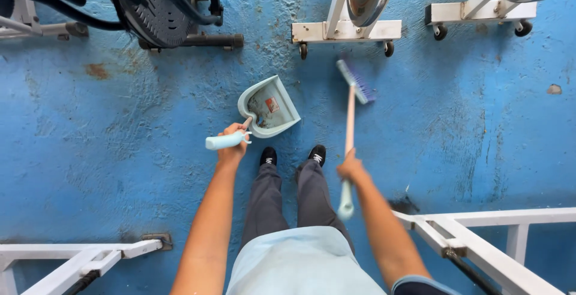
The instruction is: The person sweeps debris from a blue floor into a dustpan using a broom. They move around various pieces of gym equipment, including stationary bikes and weight machines, to collect dirt and a red snack packet.
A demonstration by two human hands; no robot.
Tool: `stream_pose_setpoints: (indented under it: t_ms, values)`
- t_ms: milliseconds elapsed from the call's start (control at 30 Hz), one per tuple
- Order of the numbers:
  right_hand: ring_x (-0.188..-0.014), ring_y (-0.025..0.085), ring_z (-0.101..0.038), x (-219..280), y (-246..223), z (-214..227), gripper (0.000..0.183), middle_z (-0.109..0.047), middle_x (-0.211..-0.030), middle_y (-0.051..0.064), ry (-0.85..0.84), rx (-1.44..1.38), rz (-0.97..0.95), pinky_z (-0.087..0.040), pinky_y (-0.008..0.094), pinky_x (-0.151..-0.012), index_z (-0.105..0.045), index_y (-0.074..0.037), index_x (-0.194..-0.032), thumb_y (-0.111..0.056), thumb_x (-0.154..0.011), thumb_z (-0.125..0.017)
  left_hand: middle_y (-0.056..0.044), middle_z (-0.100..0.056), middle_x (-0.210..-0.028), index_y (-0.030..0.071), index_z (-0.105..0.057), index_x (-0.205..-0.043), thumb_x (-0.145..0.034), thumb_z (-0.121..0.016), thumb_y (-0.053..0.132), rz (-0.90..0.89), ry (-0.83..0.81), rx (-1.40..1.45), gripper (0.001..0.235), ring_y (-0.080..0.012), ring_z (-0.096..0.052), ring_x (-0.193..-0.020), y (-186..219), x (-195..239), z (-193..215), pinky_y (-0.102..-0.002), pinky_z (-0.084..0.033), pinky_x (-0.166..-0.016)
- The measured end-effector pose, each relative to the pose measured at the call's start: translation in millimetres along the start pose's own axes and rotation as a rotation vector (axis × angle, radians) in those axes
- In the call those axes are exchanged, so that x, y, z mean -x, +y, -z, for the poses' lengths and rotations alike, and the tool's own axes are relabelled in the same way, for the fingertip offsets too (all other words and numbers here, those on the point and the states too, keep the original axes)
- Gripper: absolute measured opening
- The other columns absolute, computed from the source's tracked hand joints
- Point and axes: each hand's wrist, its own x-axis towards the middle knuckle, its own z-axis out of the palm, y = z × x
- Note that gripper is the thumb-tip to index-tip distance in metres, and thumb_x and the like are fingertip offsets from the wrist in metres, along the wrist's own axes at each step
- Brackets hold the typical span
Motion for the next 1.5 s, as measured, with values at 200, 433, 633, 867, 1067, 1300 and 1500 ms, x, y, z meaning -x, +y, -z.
stream_pose_setpoints:
  t_ms: [200,433,633,867,1067,1300,1500]
  values:
    - [-0.128,0.048,-0.059,63.2,29.2,-112.0,0.097,-0.057,-0.133,0.041,-0.258,0.28,0.172,-0.052,0.056,-0.104,-0.01,-0.014,-0.165,-0.027,-0.089,-0.069,-0.002,-0.078,-0.088,0.02,-0.071,-0.096,-0.081,-0.079,0.018,-0.023,-0.031,0.068,0.017,-0.0287,-0.076,-0.091,-21.3,-11.4,2.6,-0.039,-0.06,-0.087]
    - [-0.084,0.037,-0.08,215.9,-7.8,52.5,0.089,-0.069,-0.118,0.033,-0.187,0.208,0.087,-0.066,0.046,-0.073,-0.022,-0.027,-0.165,-0.012,-0.086,-0.061,0.001,-0.079,-0.088,0.026,-0.072,-0.095,-0.084,-0.072,0.021,-0.02,-0.066,0.067,0.013,-0.0249,-0.076,-0.093,-13.8,-12.0,3.8,-0.036,-0.06,-0.087]
    - [-0.121,0.047,-0.064,94.3,-34.0,-6.8,0.082,-0.063,-0.127,0.038,0.052,0.153,0.079,-0.052,0.055,-0.102,-0.023,-0.023,-0.161,-0.034,-0.092,-0.065,0.003,-0.078,-0.097,0.032,-0.07,-0.103,-0.078,-0.077,0.026,-0.009,-0.166,-0.033,0.027,-0.023,-0.076,-0.099,-39.0,-12.4,-32.2,-0.035,-0.06,-0.092]
    - [-0.078,0.041,-0.077,99.1,-11.2,-113.9,0.089,-0.066,-0.112,0.036,-0.126,-0.201,-0.003,-0.061,0.049,-0.066,-0.02,-0.016,-0.164,-0.009,-0.084,-0.058,-0.002,-0.079,-0.097,0.027,-0.072,-0.106,-0.081,-0.074,0.02,-0.059,-0.123,-0.001,0.026,-0.0272,-0.076,-0.097,-38.1,-11.4,-18.6,-0.038,-0.06,-0.092]
    - [-0.048,0.037,-0.067,178.0,65.5,-28.3,0.08,-0.065,-0.078,0.031,-0.081,-0.242,0.072,-0.055,0.04,-0.037,-0.04,-0.018,-0.157,0.001,-0.081,-0.058,-0.004,-0.079,-0.094,0.024,-0.074,-0.102,-0.082,-0.073,0.018,-0.117,-0.038,0.097,0.021,-0.0284,-0.076,-0.093,-52.8,-6.3,-18.3,-0.039,-0.06,-0.088]
    - [-0.122,0.049,-0.063,119.3,54.8,-10.3,0.085,-0.061,-0.131,0.04,0.083,0.101,-0.001,-0.052,0.058,-0.1,-0.027,-0.008,-0.162,-0.033,-0.092,-0.068,-0.009,-0.079,-0.098,0.015,-0.077,-0.098,-0.088,-0.066,0.016,-0.176,0.002,0.094,0.015,-0.0371,-0.074,-0.092,-57.8,49.6,80.8,-0.044,-0.059,-0.088]
    - [-0.116,0.056,-0.062,42.8,-1.1,-118.8,0.102,-0.039,-0.141,0.052,0.008,0.018,-0.01,-0.058,0.061,-0.089,-0.009,0.002,-0.16,-0.018,-0.083,-0.074,0.001,-0.079,-0.1,0.023,-0.079,-0.096,-0.085,-0.067,0.026,-0.122,0.008,-0.021,0.016,-0.0301,-0.075,-0.091,-143.8,82.0,65.2,-0.04,-0.059,-0.087]
